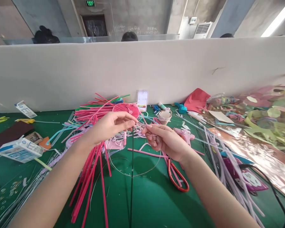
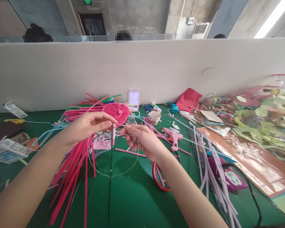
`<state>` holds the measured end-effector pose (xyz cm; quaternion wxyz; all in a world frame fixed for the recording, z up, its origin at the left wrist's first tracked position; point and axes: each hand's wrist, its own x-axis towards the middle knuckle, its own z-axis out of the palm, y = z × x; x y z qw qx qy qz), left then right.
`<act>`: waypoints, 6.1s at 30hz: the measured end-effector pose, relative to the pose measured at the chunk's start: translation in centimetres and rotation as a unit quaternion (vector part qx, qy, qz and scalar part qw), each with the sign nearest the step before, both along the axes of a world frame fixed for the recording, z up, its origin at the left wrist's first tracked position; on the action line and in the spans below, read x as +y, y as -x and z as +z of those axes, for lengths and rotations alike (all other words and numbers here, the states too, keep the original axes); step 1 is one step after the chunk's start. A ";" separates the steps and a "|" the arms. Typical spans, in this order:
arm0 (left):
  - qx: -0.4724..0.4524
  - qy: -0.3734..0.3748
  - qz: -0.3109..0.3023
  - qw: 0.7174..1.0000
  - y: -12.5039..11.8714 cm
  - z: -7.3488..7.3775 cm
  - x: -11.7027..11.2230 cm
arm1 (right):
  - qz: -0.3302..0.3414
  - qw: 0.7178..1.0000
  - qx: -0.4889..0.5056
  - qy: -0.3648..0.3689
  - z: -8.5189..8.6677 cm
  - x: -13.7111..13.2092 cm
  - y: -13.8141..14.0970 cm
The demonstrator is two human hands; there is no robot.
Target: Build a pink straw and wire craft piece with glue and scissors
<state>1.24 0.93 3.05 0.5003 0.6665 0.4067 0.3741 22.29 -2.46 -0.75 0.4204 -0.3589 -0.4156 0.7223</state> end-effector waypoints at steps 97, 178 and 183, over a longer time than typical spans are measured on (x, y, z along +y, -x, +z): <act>0.034 0.041 -0.001 0.999 -0.2 -1.0 1.2 | 0.011 0.979 0.196 0.046 -3.3 0.7 0.4; -0.016 0.164 0.048 0.985 3.0 -6.3 2.4 | -0.040 0.985 0.099 0.133 -9.1 -4.1 1.8; -0.028 0.153 0.041 0.987 2.7 -6.7 2.6 | -0.027 0.972 0.149 0.182 -9.3 -4.7 2.5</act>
